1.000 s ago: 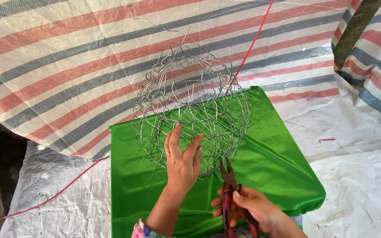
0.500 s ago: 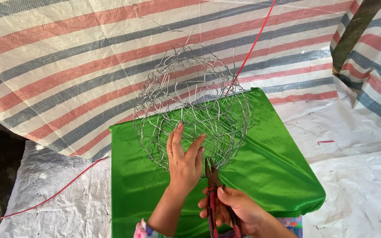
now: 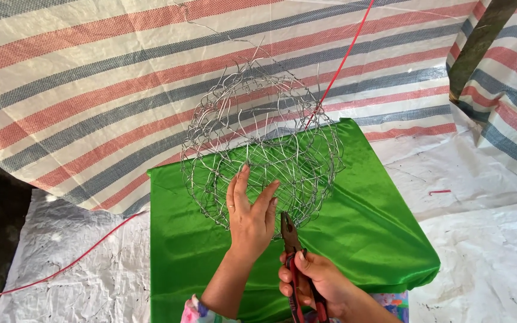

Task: Using pliers to bend and secure wires in a mesh structure to form a specific shape.

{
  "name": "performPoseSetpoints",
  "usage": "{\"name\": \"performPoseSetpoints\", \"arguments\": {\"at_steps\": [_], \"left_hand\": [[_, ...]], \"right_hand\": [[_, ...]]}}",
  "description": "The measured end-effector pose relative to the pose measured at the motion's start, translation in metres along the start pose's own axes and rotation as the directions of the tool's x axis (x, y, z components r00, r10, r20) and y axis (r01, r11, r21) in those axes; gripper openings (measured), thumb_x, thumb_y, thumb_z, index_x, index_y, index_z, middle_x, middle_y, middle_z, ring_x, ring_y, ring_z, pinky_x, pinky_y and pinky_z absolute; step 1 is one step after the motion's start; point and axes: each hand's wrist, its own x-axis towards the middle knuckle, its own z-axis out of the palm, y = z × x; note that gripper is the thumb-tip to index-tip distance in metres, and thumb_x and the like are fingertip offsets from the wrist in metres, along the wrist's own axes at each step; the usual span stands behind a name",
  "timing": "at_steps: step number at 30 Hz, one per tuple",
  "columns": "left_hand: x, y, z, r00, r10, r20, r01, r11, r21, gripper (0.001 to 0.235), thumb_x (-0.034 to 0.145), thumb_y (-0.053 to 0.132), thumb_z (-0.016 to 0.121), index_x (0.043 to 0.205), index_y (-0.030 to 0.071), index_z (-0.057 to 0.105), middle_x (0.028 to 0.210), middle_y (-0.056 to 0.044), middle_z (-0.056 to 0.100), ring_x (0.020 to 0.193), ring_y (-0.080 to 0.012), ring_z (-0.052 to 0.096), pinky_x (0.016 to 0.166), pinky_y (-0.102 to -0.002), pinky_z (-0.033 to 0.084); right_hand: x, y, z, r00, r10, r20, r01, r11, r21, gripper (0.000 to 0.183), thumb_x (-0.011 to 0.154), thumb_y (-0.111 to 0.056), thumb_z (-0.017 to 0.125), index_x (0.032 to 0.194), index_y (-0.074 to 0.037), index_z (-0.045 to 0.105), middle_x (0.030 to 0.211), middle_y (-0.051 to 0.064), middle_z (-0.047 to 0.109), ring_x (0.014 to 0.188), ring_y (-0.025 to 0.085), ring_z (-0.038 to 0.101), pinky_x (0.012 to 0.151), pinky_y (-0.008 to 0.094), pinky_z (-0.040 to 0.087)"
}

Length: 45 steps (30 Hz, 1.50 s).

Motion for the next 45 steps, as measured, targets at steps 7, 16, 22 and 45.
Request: {"name": "performPoseSetpoints", "arguments": {"at_steps": [7, 16, 22, 45], "left_hand": [[-0.005, -0.001, 0.002, 1.000, 0.009, -0.014, -0.009, 1.000, -0.003, 0.034, 0.095, 0.020, 0.073, 0.129, 0.017, 0.073, 0.159, -0.021, 0.035, 0.147, -0.0372, 0.039, 0.126, -0.052, 0.029], [-0.033, -0.009, 0.019, 0.998, -0.015, 0.059, 0.007, 0.990, 0.143, 0.072, 0.088, 0.063, 0.074, 0.149, 0.030, 0.055, 0.168, -0.023, 0.015, 0.158, -0.0464, 0.005, 0.128, -0.061, 0.004], [-0.028, -0.005, 0.009, 0.998, -0.007, 0.066, 0.001, 0.996, 0.086, 0.060, 0.094, 0.050, 0.071, 0.148, 0.027, 0.057, 0.168, -0.023, 0.018, 0.158, -0.0457, 0.009, 0.128, -0.062, 0.011], [-0.100, 0.073, 0.004, 0.761, -0.510, 0.400, 0.641, 0.498, -0.585, 0.033, 0.091, -0.001, 0.063, 0.124, 0.001, 0.065, 0.116, -0.011, 0.069, 0.078, -0.0156, 0.067, 0.062, -0.027, 0.059]], "right_hand": [[-0.022, -0.007, -0.022, 0.986, 0.096, 0.134, -0.089, 0.994, -0.060, 0.057, 0.096, -0.027, 0.056, 0.138, 0.012, 0.048, 0.116, 0.037, 0.068, 0.096, 0.046, 0.073, 0.051, 0.034, 0.062], [-0.039, -0.016, -0.041, 0.993, 0.087, 0.074, -0.079, 0.992, -0.098, 0.058, 0.092, -0.021, 0.060, 0.140, 0.009, 0.048, 0.139, 0.043, 0.062, 0.121, 0.055, 0.067, 0.063, 0.040, 0.064], [-0.027, -0.023, -0.037, 0.997, -0.003, -0.083, -0.005, 0.995, -0.095, 0.059, 0.092, -0.021, 0.058, 0.141, 0.011, 0.050, 0.133, 0.043, 0.066, 0.115, 0.054, 0.069, 0.063, 0.046, 0.063], [-0.008, -0.047, -0.070, 1.000, 0.019, -0.013, -0.020, 0.995, -0.098, 0.041, 0.099, -0.018, 0.059, 0.126, 0.013, 0.058, 0.101, 0.025, 0.066, 0.080, 0.034, 0.068, 0.063, 0.044, 0.062]]}}
